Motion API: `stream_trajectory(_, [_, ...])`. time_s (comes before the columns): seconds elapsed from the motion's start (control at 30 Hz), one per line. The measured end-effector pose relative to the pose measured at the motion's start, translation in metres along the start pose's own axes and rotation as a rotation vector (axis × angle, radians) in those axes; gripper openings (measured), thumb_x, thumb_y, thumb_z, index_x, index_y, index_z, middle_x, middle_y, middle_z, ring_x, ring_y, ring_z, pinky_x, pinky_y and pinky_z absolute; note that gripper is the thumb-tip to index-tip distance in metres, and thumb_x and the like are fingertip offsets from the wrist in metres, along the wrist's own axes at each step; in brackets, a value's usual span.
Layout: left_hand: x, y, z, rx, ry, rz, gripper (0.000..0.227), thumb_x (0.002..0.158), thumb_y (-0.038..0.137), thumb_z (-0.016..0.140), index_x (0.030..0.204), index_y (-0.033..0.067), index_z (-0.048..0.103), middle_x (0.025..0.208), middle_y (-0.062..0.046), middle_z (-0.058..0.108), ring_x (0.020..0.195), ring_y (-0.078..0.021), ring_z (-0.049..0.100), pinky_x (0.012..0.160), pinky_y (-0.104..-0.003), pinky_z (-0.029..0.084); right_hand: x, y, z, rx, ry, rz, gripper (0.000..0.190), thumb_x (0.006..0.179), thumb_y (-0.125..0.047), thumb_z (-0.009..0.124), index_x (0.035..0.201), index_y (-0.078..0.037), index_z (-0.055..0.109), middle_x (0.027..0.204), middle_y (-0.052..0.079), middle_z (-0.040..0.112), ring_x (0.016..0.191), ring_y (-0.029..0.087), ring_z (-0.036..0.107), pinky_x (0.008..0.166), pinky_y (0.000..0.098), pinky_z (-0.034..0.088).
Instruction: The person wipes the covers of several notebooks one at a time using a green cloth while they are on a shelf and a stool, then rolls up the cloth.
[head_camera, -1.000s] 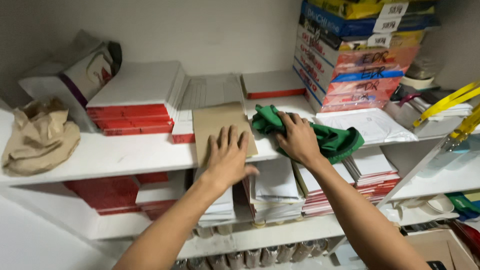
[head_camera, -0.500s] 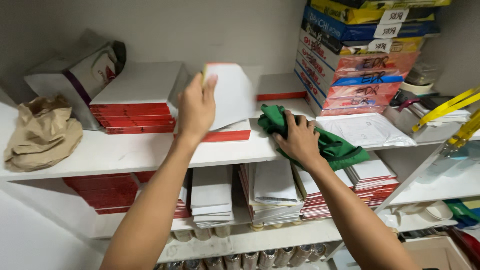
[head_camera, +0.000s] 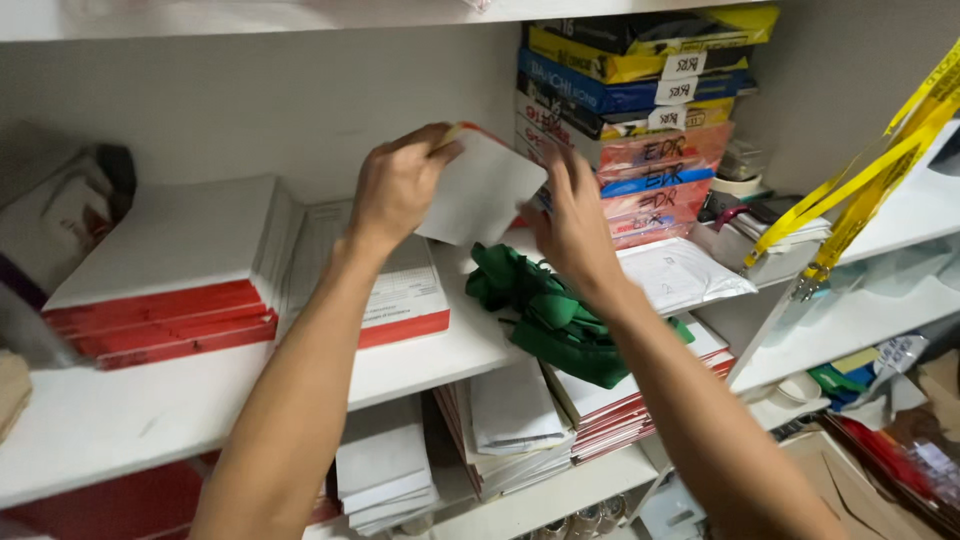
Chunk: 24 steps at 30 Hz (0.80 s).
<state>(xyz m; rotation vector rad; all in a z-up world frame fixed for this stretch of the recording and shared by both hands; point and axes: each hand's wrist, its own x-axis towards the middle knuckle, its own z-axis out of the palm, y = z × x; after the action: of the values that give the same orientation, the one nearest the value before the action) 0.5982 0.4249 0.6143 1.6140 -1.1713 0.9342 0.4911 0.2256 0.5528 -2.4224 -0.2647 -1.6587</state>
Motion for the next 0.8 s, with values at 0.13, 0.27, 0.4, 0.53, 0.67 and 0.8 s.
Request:
stream_trajectory(0.13, [0.027,-0.012,0.013,0.242,0.019,0.435,0.022,0.104,0.035,0.066,0.106,0.0143,0.073,0.074,-0.007,0.073,0.070,-0.0272,0.074,0.065,-0.040,0.058,0.056,0.017,0.022,0.089,-0.235,0.105,0.062,0.090,-0.012,0.076,0.144,0.000,0.048,0.124,0.032,0.059,0.114,0.054,0.060,0.093,0.0590,0.052])
stream_trajectory(0.27, [0.036,-0.038,0.014,0.591,0.075,0.554,0.041,0.103,0.036,0.076,0.133,0.0127,0.061,0.115,-0.009,0.068,0.112,-0.0288,0.062,0.103,-0.047,0.035,0.083,0.037,0.033,0.156,-0.249,0.123,0.033,0.087,-0.015,0.069,0.118,-0.005,0.068,0.113,0.020,0.073,0.101,0.037,0.065,0.077,0.0450,0.045])
stream_trajectory(0.4, [0.003,-0.065,0.026,0.708,0.062,0.160,0.065,0.107,0.051,0.073,0.153,0.0171,0.041,0.157,-0.015,0.036,0.143,-0.0368,0.041,0.108,-0.059,0.043,0.063,0.038,0.079,0.302,-0.253,0.585,0.036,0.083,-0.028,0.067,0.117,-0.016,0.067,0.107,0.002,0.075,0.095,0.016,0.067,0.076,0.0343,0.048])
stream_trajectory(0.53, [-0.024,-0.101,0.042,0.469,-0.292,-0.371,0.070,0.105,0.064,0.033,0.146,0.0095,0.049,0.135,-0.021,0.053,0.127,-0.0399,0.056,0.099,-0.059,0.047,0.036,0.028,0.140,0.749,-0.095,1.292,0.038,0.092,-0.022,0.076,0.121,-0.004,0.061,0.068,0.008,0.060,0.049,0.022,0.060,0.037,0.0285,0.040])
stream_trajectory(0.67, [-0.037,-0.121,0.054,0.443,-0.676,-0.677,0.092,0.099,0.080,0.016,0.148,0.0080,0.045,0.139,-0.025,0.050,0.130,-0.0445,0.054,0.103,-0.057,0.046,0.021,0.031,0.181,1.038,0.070,1.622,0.028,0.094,-0.014,0.074,0.107,0.001,0.053,0.072,0.006,0.053,0.053,0.019,0.057,0.043,0.0236,0.039])
stream_trajectory(0.8, [-0.044,-0.117,0.064,0.334,-0.901,-0.660,0.096,0.090,0.084,0.034,0.147,0.0091,0.051,0.148,-0.026,0.047,0.136,-0.0455,0.050,0.106,-0.059,0.044,0.010,0.041,0.194,1.055,0.167,1.682,0.016,0.098,-0.012,0.065,0.102,0.002,0.056,0.075,0.007,0.056,0.056,0.019,0.062,0.045,0.0271,0.048])
